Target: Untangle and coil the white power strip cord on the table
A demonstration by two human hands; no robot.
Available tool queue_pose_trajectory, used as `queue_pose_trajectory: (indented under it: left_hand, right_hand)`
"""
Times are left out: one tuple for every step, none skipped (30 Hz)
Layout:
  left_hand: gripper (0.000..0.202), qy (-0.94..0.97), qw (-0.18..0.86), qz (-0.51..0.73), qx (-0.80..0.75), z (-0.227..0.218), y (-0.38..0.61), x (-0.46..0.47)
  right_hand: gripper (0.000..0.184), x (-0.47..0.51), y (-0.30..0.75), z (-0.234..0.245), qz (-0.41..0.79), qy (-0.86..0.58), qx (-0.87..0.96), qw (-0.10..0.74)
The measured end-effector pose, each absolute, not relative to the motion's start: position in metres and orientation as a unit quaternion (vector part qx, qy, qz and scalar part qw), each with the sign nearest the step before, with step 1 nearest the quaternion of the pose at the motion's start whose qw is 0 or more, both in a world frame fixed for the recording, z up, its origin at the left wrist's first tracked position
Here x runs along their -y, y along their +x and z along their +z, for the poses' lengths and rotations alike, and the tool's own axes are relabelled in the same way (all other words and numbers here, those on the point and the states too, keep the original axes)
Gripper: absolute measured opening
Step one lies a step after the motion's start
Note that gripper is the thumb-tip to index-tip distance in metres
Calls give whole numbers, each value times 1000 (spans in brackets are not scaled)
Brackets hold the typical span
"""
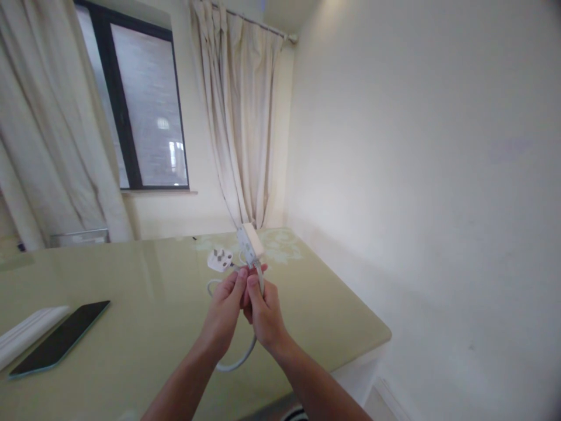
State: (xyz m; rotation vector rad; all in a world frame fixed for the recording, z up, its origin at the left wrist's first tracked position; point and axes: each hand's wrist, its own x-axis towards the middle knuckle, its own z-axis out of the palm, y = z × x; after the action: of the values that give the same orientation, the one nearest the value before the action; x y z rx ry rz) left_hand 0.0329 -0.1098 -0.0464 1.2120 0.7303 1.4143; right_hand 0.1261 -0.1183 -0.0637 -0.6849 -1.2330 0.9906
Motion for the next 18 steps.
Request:
queue_pose_trajectory:
  left_hand:
    - [54, 499, 545, 596, -313, -46, 33, 110]
    - [57, 486, 551, 599, -319, -44, 33, 111]
    - [61, 472, 553, 605, -324, -42, 31, 111]
    - [64, 459, 553, 612, -328, -40, 28, 112]
    - [67, 452, 554, 616, -332, -37, 25, 113]
    - [71, 449, 556, 615, -334, -35, 21, 114]
    - [75, 451, 560, 608, -336, -32, 18, 116]
    - [79, 456, 565, 598, -340, -30, 15, 118]
    - [84, 462, 568, 586, -346, -29, 12, 119]
    - [88, 469, 567, 576, -357, -29, 11, 121]
    - [92, 472, 561, 570, -371, -29, 11, 122]
    - [95, 470, 551, 572, -386, -30, 11, 121]
    - [95, 464, 540, 577, -399, -30, 12, 120]
    - [94, 454, 530, 587, -410, -31, 14, 118]
    - [91, 443, 519, 600, -417, -31, 15, 116]
    - [87, 436, 511, 612, -417, -30, 16, 113]
    - [83, 435, 504, 622, -411, -27, 17, 111]
    - [80, 445, 498, 628, -399, -24, 17, 109]
  right_hand:
    - [67, 118, 125, -64, 429, -307, 556, 642]
    - [67, 118, 124, -64, 424, -314, 569, 631]
    - [66, 118, 123, -65, 419, -321, 582, 619]
    - [65, 118, 122, -66, 412, -330, 593, 608]
    - [63, 119, 120, -66, 403, -338, 603, 600]
    - [62, 119, 119, -66, 391, -345, 614, 593]
    - [60, 119, 117, -66, 378, -350, 625, 586]
    - [59, 120, 116, -65, 364, -350, 638, 581]
    - [57, 120, 115, -63, 351, -345, 652, 577]
    - [53, 121, 115, -62, 339, -335, 669, 571]
    - [47, 121, 114, -61, 324, -323, 687, 564]
    - [39, 121, 115, -60, 303, -313, 707, 557]
    - [31, 121, 115, -59, 279, -307, 726, 548]
    - [24, 121, 115, -60, 255, -306, 743, 537]
    - [21, 121, 116, -61, 232, -311, 757, 525]
    - [21, 120, 117, -61, 212, -318, 768, 514]
    - [23, 120, 118, -62, 194, -324, 779, 501]
    - [25, 120, 120, -62, 175, -328, 790, 487]
